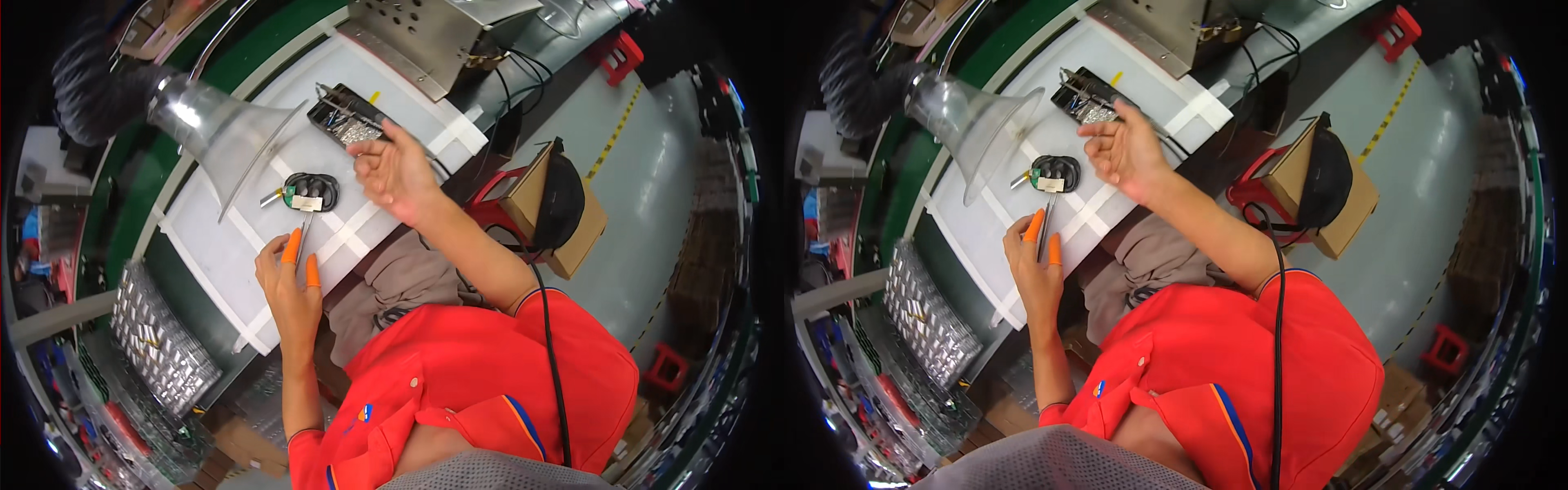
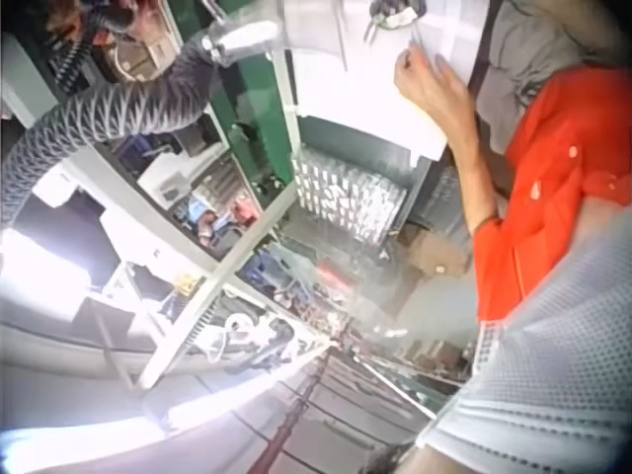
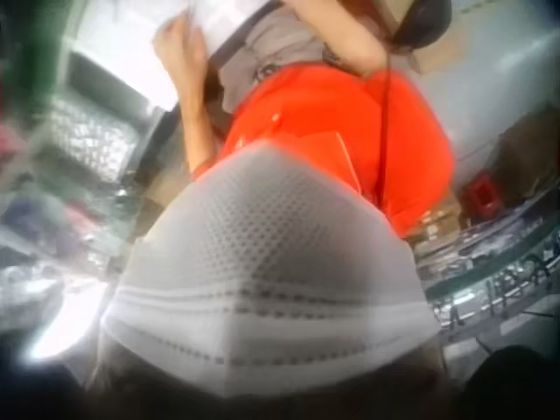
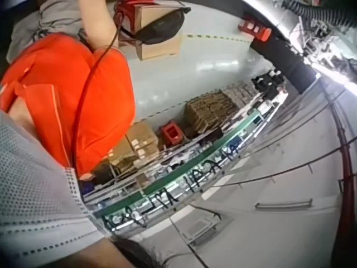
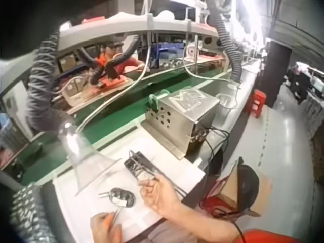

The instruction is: Soldering wires and components onto electronic circuit boards at a workstation.

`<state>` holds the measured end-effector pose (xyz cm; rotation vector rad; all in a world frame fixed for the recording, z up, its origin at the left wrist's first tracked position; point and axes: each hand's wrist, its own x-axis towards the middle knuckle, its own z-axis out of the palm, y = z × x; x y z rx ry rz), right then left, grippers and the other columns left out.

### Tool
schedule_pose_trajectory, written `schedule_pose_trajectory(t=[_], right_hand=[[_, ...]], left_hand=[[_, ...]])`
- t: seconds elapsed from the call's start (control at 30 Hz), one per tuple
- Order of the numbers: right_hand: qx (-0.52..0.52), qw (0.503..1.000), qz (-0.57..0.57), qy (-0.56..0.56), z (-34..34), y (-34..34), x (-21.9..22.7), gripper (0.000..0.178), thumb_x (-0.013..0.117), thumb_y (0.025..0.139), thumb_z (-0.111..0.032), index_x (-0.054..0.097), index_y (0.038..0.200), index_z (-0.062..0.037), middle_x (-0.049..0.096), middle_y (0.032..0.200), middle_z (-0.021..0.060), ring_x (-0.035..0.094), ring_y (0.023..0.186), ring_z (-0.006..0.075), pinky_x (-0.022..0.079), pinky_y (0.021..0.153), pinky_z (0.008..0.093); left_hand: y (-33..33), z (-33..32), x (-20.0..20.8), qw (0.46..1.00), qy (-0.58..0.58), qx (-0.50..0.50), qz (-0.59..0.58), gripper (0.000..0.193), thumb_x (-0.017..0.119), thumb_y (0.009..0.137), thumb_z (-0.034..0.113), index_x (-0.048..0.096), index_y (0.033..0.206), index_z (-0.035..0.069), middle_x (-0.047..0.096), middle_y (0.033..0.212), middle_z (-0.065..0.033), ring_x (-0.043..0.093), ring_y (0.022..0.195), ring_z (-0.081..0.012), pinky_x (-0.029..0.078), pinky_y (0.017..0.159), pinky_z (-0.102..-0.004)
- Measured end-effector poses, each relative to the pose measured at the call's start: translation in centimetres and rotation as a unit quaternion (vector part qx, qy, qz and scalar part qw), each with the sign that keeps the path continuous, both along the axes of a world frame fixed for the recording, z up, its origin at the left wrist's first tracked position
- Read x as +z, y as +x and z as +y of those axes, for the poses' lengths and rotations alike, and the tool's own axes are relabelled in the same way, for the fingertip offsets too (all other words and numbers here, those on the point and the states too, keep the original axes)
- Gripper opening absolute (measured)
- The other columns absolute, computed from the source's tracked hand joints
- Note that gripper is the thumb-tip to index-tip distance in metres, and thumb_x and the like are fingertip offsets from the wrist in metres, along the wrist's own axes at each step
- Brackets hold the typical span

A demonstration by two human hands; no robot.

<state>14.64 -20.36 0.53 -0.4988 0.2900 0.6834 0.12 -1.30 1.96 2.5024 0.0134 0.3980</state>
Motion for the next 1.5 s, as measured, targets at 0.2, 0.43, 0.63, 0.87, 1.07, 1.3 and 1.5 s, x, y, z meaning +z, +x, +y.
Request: schedule_pose_trajectory(t=[0.2,0.43,0.63,0.87,1.07,1.3,1.5], right_hand=[[-0.075,0.961,-0.212,-0.158,-2.5,-4.0,5.1,0.035,0.050,0.099,-0.033,0.063,0.089,-0.0021,0.061,0.064,0.0064,0.046,0.039,0.0152,0.030,0.031,0.0263],[-0.420,0.899,-0.106,-0.066,-6.2,3.1,1.5,0.014,0.063,0.093,-0.016,0.063,0.099,-0.0036,0.064,0.094,0.0072,0.062,0.087,0.0177,0.048,0.075,0.0324],[-0.402,0.894,-0.148,-0.133,-7.1,3.8,1.7,0.017,0.066,0.092,-0.016,0.063,0.100,-0.0018,0.064,0.091,0.0069,0.062,0.083,0.0180,0.050,0.073,0.0320],[-0.383,0.896,-0.135,-0.180,-8.1,5.2,1.3,0.016,0.067,0.091,-0.016,0.064,0.098,-0.0024,0.064,0.089,0.0060,0.062,0.081,0.0165,0.050,0.071,0.0306],[-0.384,0.891,-0.169,-0.175,-8.3,6.7,-0.1,0.010,0.060,0.091,-0.013,0.060,0.087,-0.0041,0.060,0.080,0.0048,0.058,0.070,0.0151,0.047,0.062,0.0299],[-0.422,0.839,-0.227,-0.257,-7.0,6.6,-0.5,0.014,0.056,0.090,-0.013,0.053,0.079,-0.0047,0.055,0.071,0.0048,0.052,0.056,0.0140,0.040,0.047,0.0284],[-0.381,0.908,-0.127,-0.114,-4.9,5.8,2.3,0.014,0.054,0.090,-0.012,0.048,0.078,-0.0074,0.045,0.067,0.0013,0.041,0.050,0.0103,0.033,0.042,0.0260]], left_hand=[[-0.5,0.8,-0.1,1.000,0.012,0.003,0.008,0.039,0.068,0.083,0.004,0.061,0.122,-0.002,0.057,0.120,-0.0170,0.053,0.113,-0.0339,0.041,0.100,-0.0408],[-0.4,0.8,-0.6,1.000,0.011,-0.013,-0.006,0.034,0.068,0.085,0.006,0.063,0.118,-0.001,0.059,0.119,-0.0167,0.055,0.111,-0.0337,0.043,0.097,-0.0388],[-0.6,0.9,-1.0,1.000,0.003,-0.016,-0.010,0.033,0.068,0.085,0.006,0.063,0.115,-0.005,0.058,0.117,-0.0176,0.053,0.111,-0.0336,0.042,0.098,-0.0397],[-0.4,1.2,-1.3,1.000,-0.008,-0.009,-0.018,0.031,0.068,0.084,0.006,0.064,0.114,-0.004,0.058,0.117,-0.0168,0.054,0.111,-0.0332,0.042,0.098,-0.0398],[-0.4,1.4,-1.3,1.000,-0.018,-0.007,-0.022,0.030,0.069,0.084,0.005,0.065,0.112,-0.004,0.059,0.115,-0.0163,0.053,0.111,-0.0326,0.042,0.098,-0.0399],[-0.4,1.5,-1.6,0.999,-0.031,-0.004,-0.022,0.029,0.069,0.083,0.005,0.066,0.111,-0.003,0.059,0.114,-0.0155,0.053,0.110,-0.0317,0.041,0.099,-0.0398],[-0.3,1.6,-1.8,0.999,-0.029,0.001,-0.027,0.029,0.069,0.083,0.005,0.066,0.111,-0.002,0.059,0.114,-0.0147,0.053,0.110,-0.0313,0.041,0.098,-0.0398]])
